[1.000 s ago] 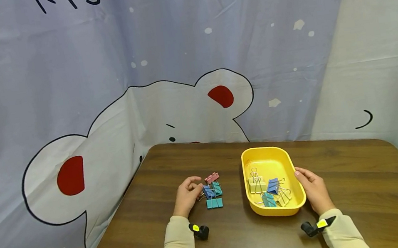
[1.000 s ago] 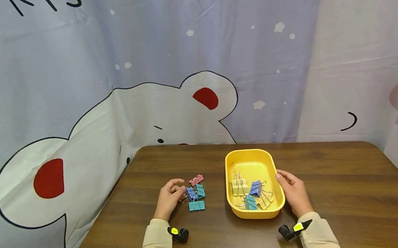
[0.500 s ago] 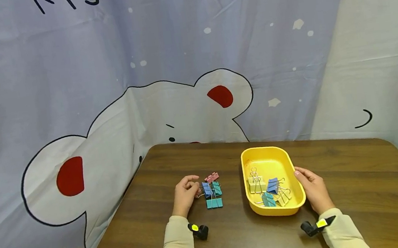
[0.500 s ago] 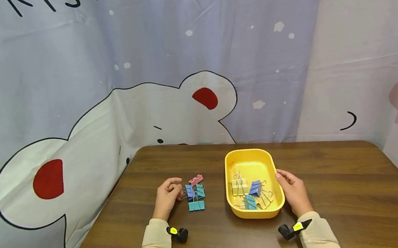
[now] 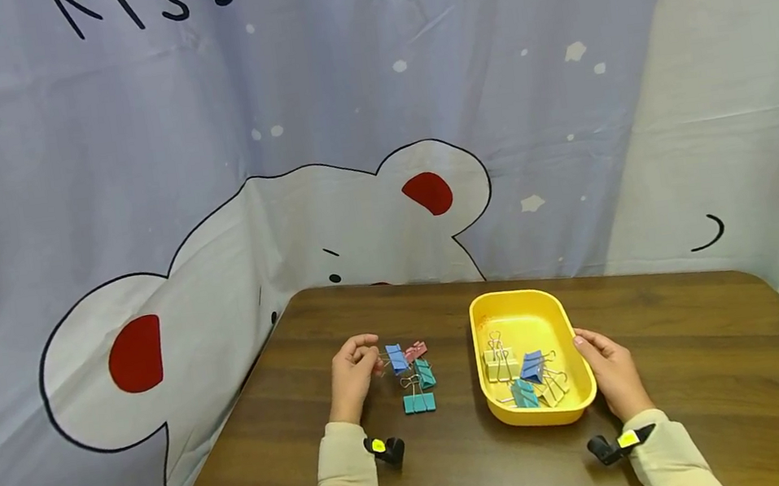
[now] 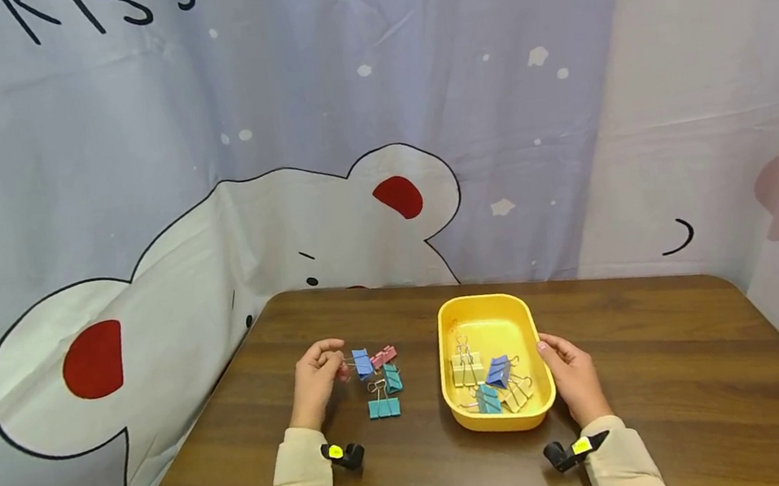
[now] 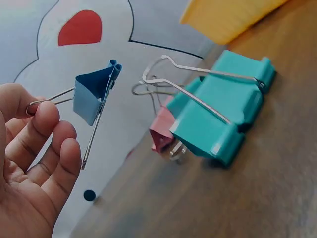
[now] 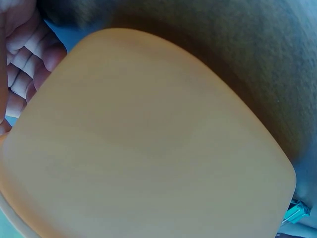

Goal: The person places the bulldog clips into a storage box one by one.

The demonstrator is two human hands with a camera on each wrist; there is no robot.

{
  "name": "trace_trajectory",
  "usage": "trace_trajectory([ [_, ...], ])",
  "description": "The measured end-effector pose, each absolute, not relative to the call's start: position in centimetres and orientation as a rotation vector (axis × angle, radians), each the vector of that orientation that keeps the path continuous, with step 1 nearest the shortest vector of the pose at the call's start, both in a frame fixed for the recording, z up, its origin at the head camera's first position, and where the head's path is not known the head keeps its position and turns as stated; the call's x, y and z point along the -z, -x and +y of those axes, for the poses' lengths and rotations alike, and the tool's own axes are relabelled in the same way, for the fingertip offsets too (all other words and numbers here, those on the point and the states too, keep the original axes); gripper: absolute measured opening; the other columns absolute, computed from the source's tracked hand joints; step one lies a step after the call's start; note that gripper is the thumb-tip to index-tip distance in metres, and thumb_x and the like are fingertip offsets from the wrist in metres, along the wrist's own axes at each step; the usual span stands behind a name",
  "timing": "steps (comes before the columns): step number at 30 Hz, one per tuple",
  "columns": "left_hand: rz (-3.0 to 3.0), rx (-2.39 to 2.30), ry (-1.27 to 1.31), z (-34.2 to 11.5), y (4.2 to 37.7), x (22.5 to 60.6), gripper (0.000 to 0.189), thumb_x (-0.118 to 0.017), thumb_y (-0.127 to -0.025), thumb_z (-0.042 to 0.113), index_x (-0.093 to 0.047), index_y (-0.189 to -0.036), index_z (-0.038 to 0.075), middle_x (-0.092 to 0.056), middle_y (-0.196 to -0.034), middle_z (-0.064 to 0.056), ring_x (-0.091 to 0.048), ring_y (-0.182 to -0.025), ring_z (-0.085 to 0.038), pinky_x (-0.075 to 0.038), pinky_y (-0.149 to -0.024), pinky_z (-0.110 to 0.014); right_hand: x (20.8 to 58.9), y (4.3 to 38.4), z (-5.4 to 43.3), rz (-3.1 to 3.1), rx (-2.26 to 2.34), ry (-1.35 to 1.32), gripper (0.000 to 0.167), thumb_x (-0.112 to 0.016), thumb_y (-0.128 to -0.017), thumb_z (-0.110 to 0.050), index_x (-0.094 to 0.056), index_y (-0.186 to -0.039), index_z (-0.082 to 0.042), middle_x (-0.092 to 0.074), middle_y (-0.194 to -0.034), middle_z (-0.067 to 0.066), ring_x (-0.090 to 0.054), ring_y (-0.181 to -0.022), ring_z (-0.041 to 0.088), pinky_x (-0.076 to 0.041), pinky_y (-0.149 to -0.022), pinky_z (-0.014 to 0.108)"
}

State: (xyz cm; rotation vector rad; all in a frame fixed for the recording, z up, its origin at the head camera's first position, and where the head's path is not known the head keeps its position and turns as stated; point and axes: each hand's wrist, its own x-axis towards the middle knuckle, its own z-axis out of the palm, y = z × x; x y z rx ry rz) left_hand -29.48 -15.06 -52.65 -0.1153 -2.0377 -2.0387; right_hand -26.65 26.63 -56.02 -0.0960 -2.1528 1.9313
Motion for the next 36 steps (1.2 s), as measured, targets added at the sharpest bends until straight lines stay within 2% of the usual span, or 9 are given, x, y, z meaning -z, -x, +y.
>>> trace_trajectory([
  [3,-1.981,2.080,0.099,-14.6,29.5,52.2,0.020,-0.059,-0.093,-0.006,-0.064,-0.112,-0.008,-0.063,-0.071,-0.011,-0.061,-0.063,-0.014,-0.055,-0.059,-0.026,56.0,26.6,26.7,-2.158,-1.930,0.096,0.056,-0.058,-0.104,-0.037,-0.055,-0.139,0.006,-0.069,-0.115,-0.008,-0.065,-0.096,0.000,-0.055,-0.078,0.017],
  [7,-1.906,2.164,0.112,-13.5,29.4,51.5,0.017,-0.057,-0.095,-0.004,-0.064,-0.111,-0.004,-0.062,-0.071,-0.005,-0.061,-0.062,-0.013,-0.056,-0.059,-0.026,56.1,26.5,26.7,-2.156,-1.937,0.100,0.056,-0.058,-0.104,-0.037,-0.055,-0.140,0.006,-0.069,-0.114,-0.008,-0.065,-0.096,0.000,-0.055,-0.078,0.017],
  [19,-1.826,2.320,0.108,-9.9,29.7,50.7,0.014,-0.057,-0.099,0.003,-0.065,-0.110,0.003,-0.063,-0.073,-0.003,-0.066,-0.069,-0.017,-0.059,-0.069,-0.037,56.2,26.3,27.0,-2.152,-1.946,0.115,0.056,-0.057,-0.104,-0.037,-0.054,-0.140,0.005,-0.069,-0.111,-0.012,-0.065,-0.094,-0.001,-0.056,-0.078,0.018],
  [24,-1.734,2.436,0.142,-8.2,29.8,50.4,0.012,-0.056,-0.100,0.002,-0.064,-0.108,0.003,-0.061,-0.072,-0.004,-0.066,-0.066,-0.019,-0.060,-0.068,-0.037,56.0,26.2,27.0,-2.158,-1.936,0.109,0.056,-0.058,-0.103,-0.038,-0.055,-0.140,0.005,-0.069,-0.113,-0.008,-0.065,-0.094,0.000,-0.056,-0.078,0.018],
  [31,-1.657,2.583,0.181,-5.2,29.7,50.1,0.012,-0.054,-0.101,0.002,-0.064,-0.105,0.006,-0.060,-0.073,-0.003,-0.063,-0.064,-0.014,-0.057,-0.063,-0.027,56.2,26.6,27.0,-2.158,-1.932,0.109,0.055,-0.058,-0.104,-0.036,-0.055,-0.140,0.005,-0.070,-0.114,-0.005,-0.066,-0.093,0.000,-0.056,-0.077,0.019],
  [36,-1.671,2.629,0.231,-3.1,29.2,50.1,0.014,-0.056,-0.100,0.004,-0.061,-0.111,-0.002,-0.060,-0.073,-0.003,-0.063,-0.064,-0.014,-0.058,-0.064,-0.027,56.4,26.9,27.0,-2.159,-1.932,0.099,0.053,-0.057,-0.104,-0.034,-0.055,-0.140,0.004,-0.067,-0.124,0.008,-0.065,-0.095,0.000,-0.056,-0.078,0.019],
])
